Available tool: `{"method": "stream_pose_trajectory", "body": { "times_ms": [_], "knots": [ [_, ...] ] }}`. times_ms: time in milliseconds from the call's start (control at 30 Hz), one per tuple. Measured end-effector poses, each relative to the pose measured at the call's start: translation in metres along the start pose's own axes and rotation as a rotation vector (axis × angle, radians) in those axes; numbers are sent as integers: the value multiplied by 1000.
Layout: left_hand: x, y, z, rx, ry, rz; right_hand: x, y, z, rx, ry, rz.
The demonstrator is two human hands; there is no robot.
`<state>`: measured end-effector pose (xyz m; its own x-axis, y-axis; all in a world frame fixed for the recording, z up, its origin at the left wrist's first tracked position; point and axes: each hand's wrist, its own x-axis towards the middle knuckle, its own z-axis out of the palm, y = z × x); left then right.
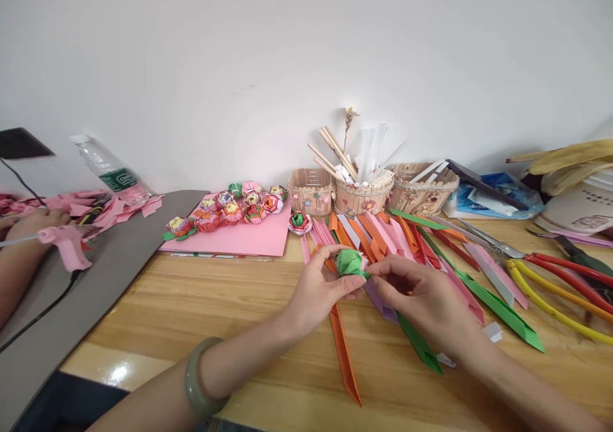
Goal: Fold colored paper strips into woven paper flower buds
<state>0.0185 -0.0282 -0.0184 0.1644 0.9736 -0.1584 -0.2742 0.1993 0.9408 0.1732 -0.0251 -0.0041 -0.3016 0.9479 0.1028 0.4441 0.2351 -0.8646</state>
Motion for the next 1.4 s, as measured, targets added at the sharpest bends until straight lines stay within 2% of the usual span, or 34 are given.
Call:
{"method": "stream_pose_trajectory", "body": {
  "times_ms": [167,333,500,600,767,1100,1400],
  "knots": [
    [-1,-3,0,23,22,50,-1,0,2,-145,58,-125],
    [-2,-3,1,22,9,74,-2,1,2,-131,106,-90],
    [-2,-2,-1,-11,-4,25,1,2,-4,194,-89,54],
    [-1,-3,-1,-34,-9,13,3,3,-6,300,-175,100],
    [-2,-3,-1,-50,-78,17,4,1,-8,342,-142,114],
    [-1,-1,0,-86,-39,35,3,-3,-12,171,-17,86],
    [-1,-3,-2,-25,-47,81,2,-3,-10,200,-77,126]
  ]
}}
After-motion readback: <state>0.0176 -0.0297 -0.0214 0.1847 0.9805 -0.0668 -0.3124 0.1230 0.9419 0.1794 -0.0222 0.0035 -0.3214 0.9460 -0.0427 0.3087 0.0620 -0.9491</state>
